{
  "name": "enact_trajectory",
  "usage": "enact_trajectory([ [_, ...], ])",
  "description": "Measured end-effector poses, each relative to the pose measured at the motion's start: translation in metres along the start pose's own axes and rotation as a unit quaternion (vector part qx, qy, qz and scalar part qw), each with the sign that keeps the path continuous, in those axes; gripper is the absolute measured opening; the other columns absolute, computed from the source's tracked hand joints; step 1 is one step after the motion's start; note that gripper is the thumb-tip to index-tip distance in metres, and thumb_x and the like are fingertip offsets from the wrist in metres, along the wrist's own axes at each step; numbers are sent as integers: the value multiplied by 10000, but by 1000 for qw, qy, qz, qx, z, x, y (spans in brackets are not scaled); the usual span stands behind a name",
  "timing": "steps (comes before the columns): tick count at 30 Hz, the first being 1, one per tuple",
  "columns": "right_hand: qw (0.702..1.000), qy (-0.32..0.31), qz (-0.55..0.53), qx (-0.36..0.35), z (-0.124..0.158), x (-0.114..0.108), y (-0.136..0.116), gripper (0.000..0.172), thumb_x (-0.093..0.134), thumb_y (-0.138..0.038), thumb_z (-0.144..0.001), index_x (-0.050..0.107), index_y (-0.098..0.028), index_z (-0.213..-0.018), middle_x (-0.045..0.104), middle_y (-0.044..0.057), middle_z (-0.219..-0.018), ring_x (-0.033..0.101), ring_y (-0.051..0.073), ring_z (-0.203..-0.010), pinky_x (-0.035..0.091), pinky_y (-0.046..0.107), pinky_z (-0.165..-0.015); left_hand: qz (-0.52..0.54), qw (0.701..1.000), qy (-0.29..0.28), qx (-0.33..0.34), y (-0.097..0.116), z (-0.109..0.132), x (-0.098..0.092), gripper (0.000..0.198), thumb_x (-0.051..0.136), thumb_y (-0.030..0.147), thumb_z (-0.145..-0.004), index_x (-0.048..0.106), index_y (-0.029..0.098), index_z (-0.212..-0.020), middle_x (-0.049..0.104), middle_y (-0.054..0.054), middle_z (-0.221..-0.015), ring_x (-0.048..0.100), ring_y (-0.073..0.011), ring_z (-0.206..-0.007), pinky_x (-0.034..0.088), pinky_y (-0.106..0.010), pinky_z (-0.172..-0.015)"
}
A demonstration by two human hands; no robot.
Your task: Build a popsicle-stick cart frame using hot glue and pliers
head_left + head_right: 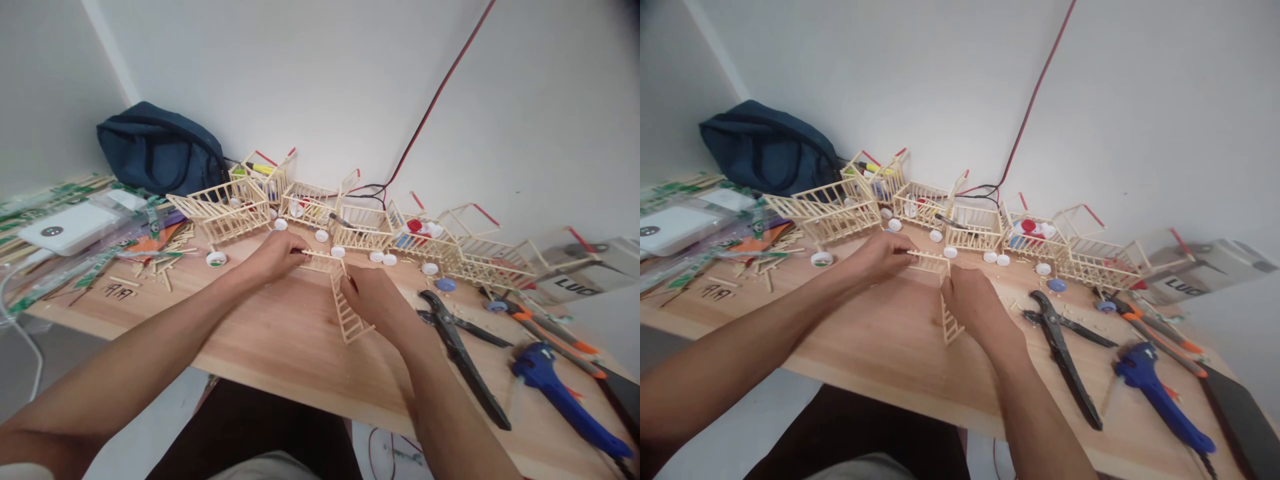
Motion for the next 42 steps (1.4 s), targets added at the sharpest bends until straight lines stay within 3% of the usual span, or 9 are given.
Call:
enact_trajectory([
  [42,1000,0,-6,8,0,-1,1,273,391,-177,-868,630,-144,-741,660,85,-680,504,146,-588,277,267,-572,-27,1000,9,14,2,-1,2,190,565,235,-784,688,118,-699,568,11,-612,495,-110,-614,302,-230,-576],
])
Point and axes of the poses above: each hand's wrist, its own z-axis away from the middle knuckle, its own x-axis out of the palm, y = z × x, the point moved 10 cm from there along -z, towards the middle knuckle
